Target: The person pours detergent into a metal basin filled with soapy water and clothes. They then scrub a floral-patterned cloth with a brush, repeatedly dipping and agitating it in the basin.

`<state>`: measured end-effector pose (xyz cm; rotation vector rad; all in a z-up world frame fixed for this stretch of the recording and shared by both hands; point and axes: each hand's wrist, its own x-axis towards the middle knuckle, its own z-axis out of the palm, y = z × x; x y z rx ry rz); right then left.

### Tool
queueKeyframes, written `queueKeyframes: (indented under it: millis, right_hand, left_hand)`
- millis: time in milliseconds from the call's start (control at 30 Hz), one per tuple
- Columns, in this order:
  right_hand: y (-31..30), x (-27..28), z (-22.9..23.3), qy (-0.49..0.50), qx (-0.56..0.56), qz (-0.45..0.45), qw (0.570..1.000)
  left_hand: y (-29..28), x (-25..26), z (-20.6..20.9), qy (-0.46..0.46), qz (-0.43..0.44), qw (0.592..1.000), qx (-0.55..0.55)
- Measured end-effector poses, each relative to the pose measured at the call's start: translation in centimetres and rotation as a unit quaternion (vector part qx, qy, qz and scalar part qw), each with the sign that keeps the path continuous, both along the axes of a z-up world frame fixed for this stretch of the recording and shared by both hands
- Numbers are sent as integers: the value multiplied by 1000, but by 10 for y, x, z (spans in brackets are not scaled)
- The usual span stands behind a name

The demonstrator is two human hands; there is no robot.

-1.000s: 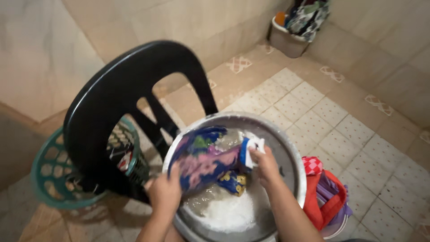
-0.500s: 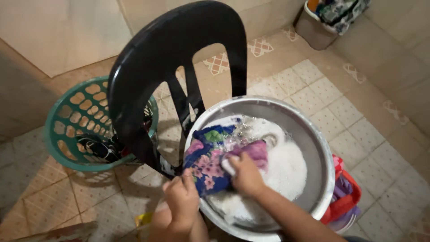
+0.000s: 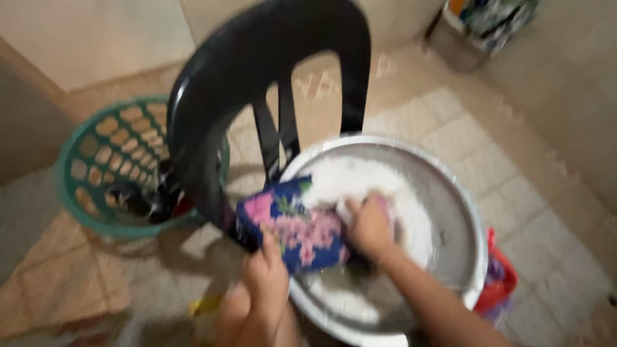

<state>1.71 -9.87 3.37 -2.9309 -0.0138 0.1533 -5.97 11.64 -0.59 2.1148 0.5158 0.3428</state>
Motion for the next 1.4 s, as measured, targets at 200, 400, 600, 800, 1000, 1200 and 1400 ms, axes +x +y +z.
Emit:
queueKeyframes:
  millis: [200,400,600,800,1000,1200,1400]
  right_hand:
    - [66,-60,-18,-124,307,175,927]
    - [-25,25,-15,45,9,-26,999]
    - [-76,79,-29,200,486,-262,809]
    - [-84,72,-29,268,569,-279,725]
    - [-178,50,-36,132,840,-164,501]
    - [-213,2,-32,186,657,-179,709]
    - [-95,-8,28,52,125,-86,987]
  left_hand:
    - [-8,7,-9,21,19,997,-68]
    - [2,-15,-12,-31,-26,999,-29]
    - [1,0,-10,60,-47,991,-114]
    - [-5,59,28,-5,-35,959,-281]
    - [30,72,78,-113,-133,803,-569]
    - [16,12,19,41,-143,979,-137]
    - [-12,-24,29,89,-108,984,111]
